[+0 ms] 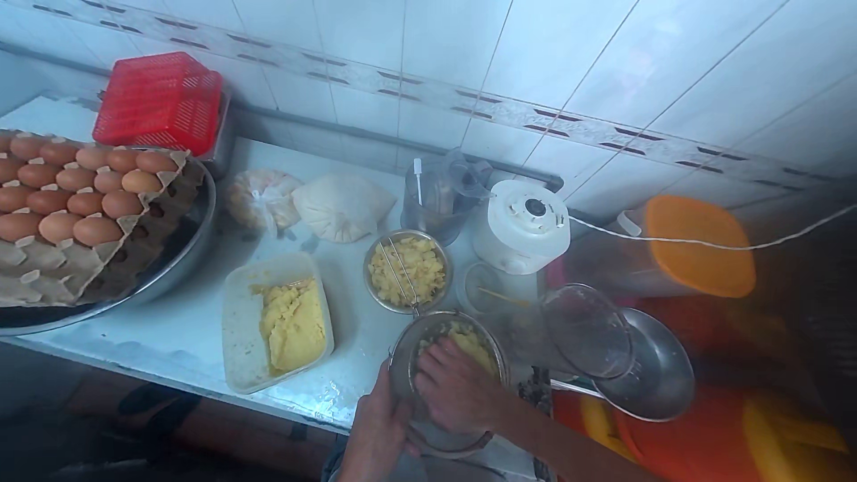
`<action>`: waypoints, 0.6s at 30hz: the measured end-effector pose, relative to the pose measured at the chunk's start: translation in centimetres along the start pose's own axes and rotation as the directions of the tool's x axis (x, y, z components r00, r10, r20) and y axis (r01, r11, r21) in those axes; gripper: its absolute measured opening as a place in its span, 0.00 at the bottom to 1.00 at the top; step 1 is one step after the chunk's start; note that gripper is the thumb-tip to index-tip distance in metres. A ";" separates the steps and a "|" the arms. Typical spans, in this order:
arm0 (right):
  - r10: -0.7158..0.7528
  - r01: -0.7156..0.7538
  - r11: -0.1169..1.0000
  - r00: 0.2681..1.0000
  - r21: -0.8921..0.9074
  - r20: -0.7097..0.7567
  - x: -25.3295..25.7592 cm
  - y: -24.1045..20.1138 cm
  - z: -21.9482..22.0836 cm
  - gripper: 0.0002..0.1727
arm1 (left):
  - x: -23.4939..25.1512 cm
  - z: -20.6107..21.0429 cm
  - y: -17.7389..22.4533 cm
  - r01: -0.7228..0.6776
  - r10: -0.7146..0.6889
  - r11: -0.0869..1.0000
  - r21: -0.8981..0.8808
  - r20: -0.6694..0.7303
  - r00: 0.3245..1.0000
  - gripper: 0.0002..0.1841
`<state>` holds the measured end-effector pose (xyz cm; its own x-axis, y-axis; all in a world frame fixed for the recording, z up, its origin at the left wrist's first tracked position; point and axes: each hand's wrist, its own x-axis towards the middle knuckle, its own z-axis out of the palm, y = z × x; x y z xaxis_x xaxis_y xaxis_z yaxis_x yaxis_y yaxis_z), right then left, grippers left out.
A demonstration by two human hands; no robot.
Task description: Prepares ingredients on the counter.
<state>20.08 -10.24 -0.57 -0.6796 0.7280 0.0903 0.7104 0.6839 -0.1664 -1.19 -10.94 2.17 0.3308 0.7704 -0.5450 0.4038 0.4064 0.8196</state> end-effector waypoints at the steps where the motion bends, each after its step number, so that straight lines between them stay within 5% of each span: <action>1: -0.001 0.001 1.000 1.000 -0.001 -0.004 0.0 0.0 0.1 0.11 | 0.0 0.0 0.0 -0.001 0.001 1.000 0.002 -0.003 1.000 0.37; 6: 0.013 -0.013 0.999 1.000 0.053 -0.002 0.0 0.0 -0.5 0.11 | 0.0 0.0 0.0 0.007 -0.007 1.000 -0.025 -0.008 1.000 0.37; 10: 0.193 -0.185 0.977 0.978 0.104 -0.075 -0.1 0.6 -2.0 0.19 | -0.2 0.4 0.2 0.004 -0.004 0.999 -0.045 -0.009 1.000 0.37; 18: 0.670 -0.670 0.741 0.738 0.035 -0.081 -0.3 -1.4 -1.5 0.39 | -0.3 0.6 0.6 0.016 -0.018 0.999 -0.041 -0.040 0.999 0.37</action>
<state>19.53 -11.38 1.09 -0.0103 0.9994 0.0344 0.9758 0.0176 -0.2180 -0.59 -11.26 2.72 0.2894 0.7821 -0.5518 0.3741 0.4382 0.8173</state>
